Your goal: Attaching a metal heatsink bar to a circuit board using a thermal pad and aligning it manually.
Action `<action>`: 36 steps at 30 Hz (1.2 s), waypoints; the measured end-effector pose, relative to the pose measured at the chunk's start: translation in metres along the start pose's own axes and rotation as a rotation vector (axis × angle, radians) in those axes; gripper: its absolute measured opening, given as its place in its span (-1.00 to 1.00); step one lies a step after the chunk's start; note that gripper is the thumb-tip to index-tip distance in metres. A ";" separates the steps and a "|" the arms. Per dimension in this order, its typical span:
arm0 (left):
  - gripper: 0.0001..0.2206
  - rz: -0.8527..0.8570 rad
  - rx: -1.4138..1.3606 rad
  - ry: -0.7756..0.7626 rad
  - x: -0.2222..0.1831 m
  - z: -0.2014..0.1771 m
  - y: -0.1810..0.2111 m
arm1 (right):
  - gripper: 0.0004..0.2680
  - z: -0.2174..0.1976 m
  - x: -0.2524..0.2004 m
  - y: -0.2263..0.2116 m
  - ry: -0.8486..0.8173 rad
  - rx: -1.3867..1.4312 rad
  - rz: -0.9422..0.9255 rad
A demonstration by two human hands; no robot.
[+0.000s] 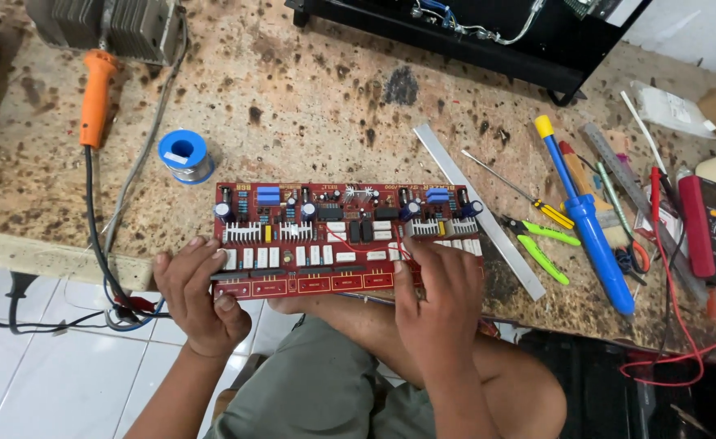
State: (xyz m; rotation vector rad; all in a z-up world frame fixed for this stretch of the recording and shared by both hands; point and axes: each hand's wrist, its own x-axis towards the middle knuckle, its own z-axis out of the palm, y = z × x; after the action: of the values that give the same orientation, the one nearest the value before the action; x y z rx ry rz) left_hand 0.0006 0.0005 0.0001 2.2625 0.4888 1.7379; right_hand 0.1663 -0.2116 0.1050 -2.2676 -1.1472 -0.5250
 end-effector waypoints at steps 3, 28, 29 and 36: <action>-0.56 -0.003 0.007 0.005 -0.002 0.001 -0.002 | -0.92 0.002 0.008 0.000 0.014 -0.037 -0.094; -0.39 0.017 0.013 -0.024 -0.008 0.005 -0.011 | -0.84 -0.010 -0.065 -0.074 -0.169 0.452 0.523; -0.36 0.023 0.038 -0.015 -0.008 0.005 -0.011 | -0.85 -0.009 -0.068 -0.075 -0.147 0.472 0.533; -0.32 0.044 0.080 -0.054 -0.007 0.001 -0.014 | -0.77 0.004 -0.096 -0.082 -0.121 0.606 0.671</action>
State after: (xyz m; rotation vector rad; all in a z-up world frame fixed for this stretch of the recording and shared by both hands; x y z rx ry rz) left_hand -0.0021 0.0099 -0.0120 2.3857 0.5093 1.7012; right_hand 0.0452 -0.2273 0.0725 -1.9743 -0.4356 0.2065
